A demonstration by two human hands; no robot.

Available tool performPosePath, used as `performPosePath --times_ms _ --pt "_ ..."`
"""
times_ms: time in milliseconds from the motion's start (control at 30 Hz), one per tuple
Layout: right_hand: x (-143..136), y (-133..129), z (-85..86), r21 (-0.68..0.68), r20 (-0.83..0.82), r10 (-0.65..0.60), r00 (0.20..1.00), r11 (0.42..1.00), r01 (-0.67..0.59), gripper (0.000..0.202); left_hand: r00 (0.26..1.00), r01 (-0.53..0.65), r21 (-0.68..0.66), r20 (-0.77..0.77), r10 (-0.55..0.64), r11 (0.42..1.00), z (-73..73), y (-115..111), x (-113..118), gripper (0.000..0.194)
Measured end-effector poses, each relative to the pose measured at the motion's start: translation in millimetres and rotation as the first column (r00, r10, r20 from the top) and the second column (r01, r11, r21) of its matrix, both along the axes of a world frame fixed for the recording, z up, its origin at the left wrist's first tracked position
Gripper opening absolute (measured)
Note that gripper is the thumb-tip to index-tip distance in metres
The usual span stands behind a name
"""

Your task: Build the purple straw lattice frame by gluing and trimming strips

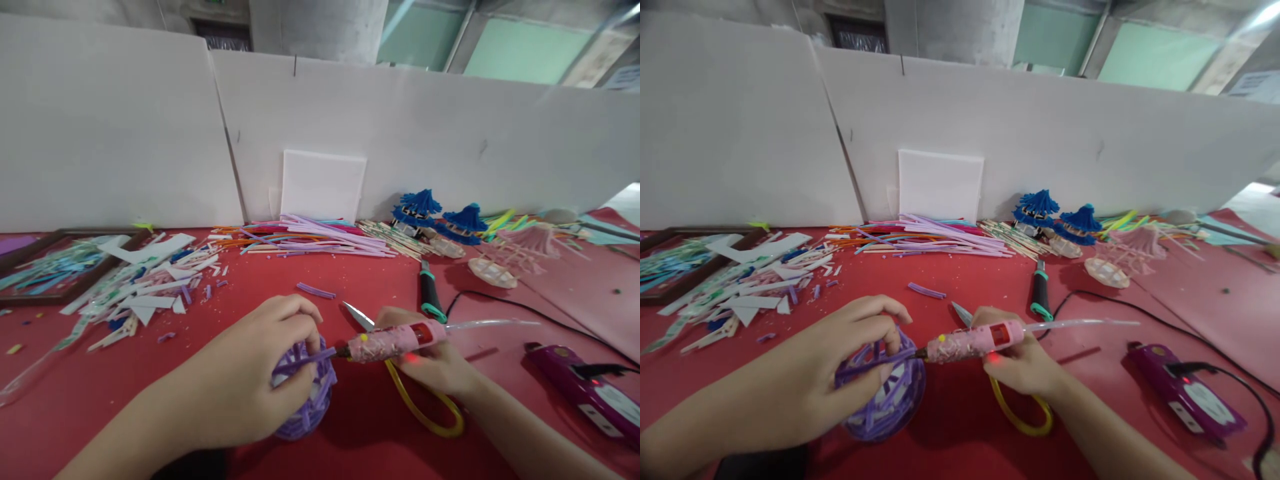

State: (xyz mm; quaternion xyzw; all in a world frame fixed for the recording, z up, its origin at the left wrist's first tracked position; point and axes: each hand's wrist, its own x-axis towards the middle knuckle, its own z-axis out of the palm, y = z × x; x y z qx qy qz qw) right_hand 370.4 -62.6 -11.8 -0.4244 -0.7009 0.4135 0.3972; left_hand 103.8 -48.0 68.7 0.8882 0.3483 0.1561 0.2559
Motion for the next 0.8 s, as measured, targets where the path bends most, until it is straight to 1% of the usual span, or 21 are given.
performPosePath --times_ms 200,367,433,600,800 --pt "-2.2 -0.8 1.3 -0.029 -0.013 0.019 1.000 0.999 -0.019 0.028 0.999 -0.021 0.006 -0.025 0.021 1.000 0.4 0.9 0.3 0.012" --pt "-2.2 -1.5 1.2 -0.042 0.002 0.001 1.000 0.999 0.000 0.036 0.991 -0.134 -0.027 -0.034 0.133 0.991 -3.3 0.2 0.7 0.025" --pt "-2.0 -1.5 1.2 -0.035 -0.007 0.005 1.000 0.999 -0.005 0.038 0.987 -0.155 -0.034 -0.038 0.154 0.987 -4.1 0.1 0.7 0.027" --pt "-0.7 -1.3 0.5 -0.035 -0.001 0.005 1.000 0.999 -0.005 0.037 0.984 -0.170 -0.038 -0.060 0.168 0.985 -4.4 0.5 1.0 0.028" --pt "0.1 -1.2 -1.7 0.023 -0.030 0.019 0.999 1.000 -0.019 0.033 0.982 -0.181 -0.036 -0.052 0.179 0.983 -4.4 0.5 1.9 0.029"
